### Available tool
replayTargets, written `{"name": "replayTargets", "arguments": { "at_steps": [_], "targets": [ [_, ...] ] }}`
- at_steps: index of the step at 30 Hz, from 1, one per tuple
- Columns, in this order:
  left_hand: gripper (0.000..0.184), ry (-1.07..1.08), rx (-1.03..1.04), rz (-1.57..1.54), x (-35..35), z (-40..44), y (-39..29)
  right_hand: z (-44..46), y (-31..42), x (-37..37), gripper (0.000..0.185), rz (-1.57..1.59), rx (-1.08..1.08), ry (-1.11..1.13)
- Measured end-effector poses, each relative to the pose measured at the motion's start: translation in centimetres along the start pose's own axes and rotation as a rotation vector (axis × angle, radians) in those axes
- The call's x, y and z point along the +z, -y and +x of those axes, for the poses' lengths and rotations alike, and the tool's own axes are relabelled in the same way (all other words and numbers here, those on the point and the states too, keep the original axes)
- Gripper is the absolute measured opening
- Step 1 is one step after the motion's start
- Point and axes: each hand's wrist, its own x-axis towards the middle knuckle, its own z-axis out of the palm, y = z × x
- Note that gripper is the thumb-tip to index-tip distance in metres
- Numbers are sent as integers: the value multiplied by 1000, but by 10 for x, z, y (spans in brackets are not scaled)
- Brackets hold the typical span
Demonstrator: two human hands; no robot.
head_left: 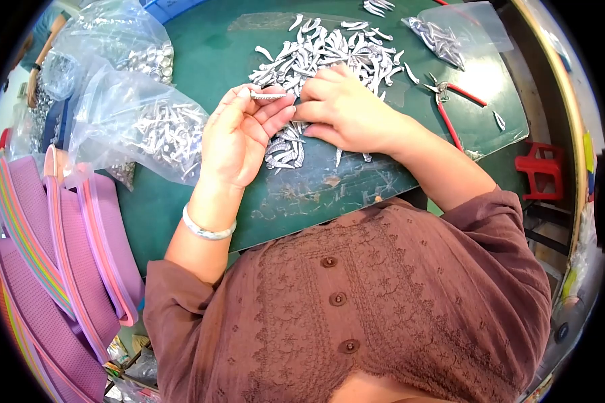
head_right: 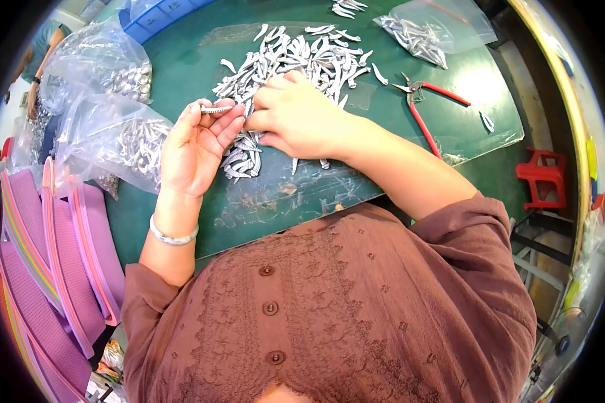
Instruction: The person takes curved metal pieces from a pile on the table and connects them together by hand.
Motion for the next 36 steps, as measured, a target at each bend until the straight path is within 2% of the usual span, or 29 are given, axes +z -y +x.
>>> {"name": "replayTargets", "arguments": {
  "at_steps": [2,5,8,9,10,12,15,18,27,36],
  "targets": [
    [16,6,-24,-13,-1,-1,-1,0,2,2,19,-17,20,29],
    [18,-15,-73,-20,-9,1,-1,0,-3,1,13,64,28,-42],
    [19,-3,-82,96,-7,-1,-1,0,-3,-3,8,575,377,-153],
    [19,22,-104,135,-6,-2,-1,1,-6,-2,7,694,377,-226],
    [18,47,-128,175,-4,-3,1,1,-9,-1,8,916,492,-250],
    [18,83,-176,256,-1,-6,2,3,-7,-11,9,1221,568,-249],
    [17,104,-242,354,7,-10,2,3,-6,-10,9,1407,582,-284],
    [17,125,-304,350,5,-10,3,3,-6,-7,10,1455,574,-280],
    [16,159,-217,264,1,-9,3,1,-8,-7,11,1403,694,-290],
    [16,126,-187,238,3,-11,2,0,-8,-9,9,1420,692,-212]
  ]
}}
